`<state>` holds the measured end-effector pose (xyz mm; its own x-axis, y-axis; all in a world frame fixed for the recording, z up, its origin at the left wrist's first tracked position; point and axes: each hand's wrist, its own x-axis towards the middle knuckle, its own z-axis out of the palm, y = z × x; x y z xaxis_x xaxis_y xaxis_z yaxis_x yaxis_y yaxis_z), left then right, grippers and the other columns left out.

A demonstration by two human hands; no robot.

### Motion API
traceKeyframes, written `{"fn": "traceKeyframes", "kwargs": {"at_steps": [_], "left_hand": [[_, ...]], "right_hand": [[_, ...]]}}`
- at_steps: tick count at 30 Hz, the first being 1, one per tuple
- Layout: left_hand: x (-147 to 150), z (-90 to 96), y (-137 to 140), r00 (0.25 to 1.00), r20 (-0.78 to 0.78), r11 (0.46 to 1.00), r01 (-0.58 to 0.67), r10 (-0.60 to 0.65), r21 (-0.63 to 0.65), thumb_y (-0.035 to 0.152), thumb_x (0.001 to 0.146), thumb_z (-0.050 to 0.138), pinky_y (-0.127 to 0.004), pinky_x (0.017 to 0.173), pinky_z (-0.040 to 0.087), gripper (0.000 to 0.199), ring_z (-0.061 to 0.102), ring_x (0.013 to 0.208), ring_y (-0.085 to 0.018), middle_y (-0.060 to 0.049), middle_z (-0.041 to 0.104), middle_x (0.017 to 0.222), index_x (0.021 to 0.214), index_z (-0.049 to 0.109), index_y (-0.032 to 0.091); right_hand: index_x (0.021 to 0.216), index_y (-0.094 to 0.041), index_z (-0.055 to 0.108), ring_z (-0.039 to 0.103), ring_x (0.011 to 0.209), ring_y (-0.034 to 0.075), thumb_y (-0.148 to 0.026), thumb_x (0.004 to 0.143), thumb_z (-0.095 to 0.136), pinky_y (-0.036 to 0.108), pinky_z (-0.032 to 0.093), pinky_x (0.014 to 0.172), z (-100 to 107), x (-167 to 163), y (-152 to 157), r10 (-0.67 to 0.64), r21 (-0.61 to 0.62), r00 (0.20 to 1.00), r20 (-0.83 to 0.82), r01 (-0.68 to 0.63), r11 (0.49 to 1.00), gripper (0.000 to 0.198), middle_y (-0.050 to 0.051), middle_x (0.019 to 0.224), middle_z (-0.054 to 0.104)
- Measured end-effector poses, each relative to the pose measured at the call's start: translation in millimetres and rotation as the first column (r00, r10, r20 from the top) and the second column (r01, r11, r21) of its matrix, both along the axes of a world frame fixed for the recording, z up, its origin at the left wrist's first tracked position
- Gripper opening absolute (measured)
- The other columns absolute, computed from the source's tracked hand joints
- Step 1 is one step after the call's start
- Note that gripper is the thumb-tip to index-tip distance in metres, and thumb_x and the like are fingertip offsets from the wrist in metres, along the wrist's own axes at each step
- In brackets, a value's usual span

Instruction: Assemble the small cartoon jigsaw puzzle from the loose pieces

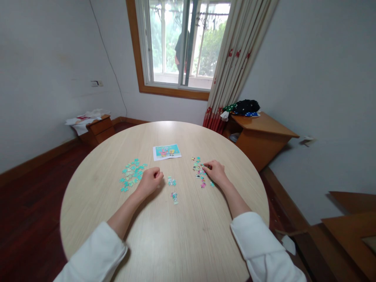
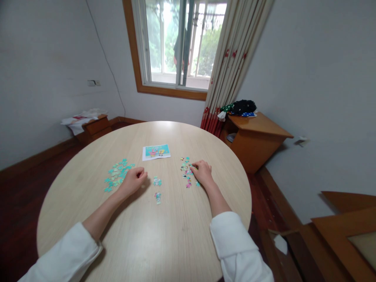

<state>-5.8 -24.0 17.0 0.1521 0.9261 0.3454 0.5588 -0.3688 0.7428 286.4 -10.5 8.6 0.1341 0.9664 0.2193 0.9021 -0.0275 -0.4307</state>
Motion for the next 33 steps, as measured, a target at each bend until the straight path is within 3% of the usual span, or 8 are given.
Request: {"fn": "traceKeyframes", "kwargs": {"at_steps": [7, 33], "left_hand": [[0.8, -0.3, 0.5, 1.0, 0.0, 1.0, -0.001, 0.001, -0.009, 0.026, 0.068, 0.04, -0.024, 0.051, 0.021, 0.026, 0.028, 0.048, -0.009, 0.006, 0.025, 0.048, 0.049, 0.023, 0.021], [0.4, -1.0, 0.1, 1.0, -0.002, 1.0, -0.011, 0.011, -0.006, 0.024, 0.068, 0.041, -0.024, 0.051, 0.021, 0.026, 0.029, 0.048, -0.009, 0.006, 0.026, 0.047, 0.049, 0.024, 0.021]], "right_hand": [[0.089, -0.02, 0.069, 0.053, 0.095, 0.02, -0.028, 0.077, 0.06, 0.033, 0.031, 0.08, 1.0, -6.0, 2.5, -0.069, -0.045, 0.998, -0.005, 0.069, 0.997, 0.018, 0.006, 0.097, 0.065], [0.094, -0.02, 0.066, 0.051, 0.102, 0.021, -0.024, 0.08, 0.058, 0.034, 0.031, 0.084, -1.3, -7.1, 5.1, -0.062, -0.089, 0.998, -0.02, 0.06, 0.994, 0.016, 0.006, 0.103, 0.063]]}}
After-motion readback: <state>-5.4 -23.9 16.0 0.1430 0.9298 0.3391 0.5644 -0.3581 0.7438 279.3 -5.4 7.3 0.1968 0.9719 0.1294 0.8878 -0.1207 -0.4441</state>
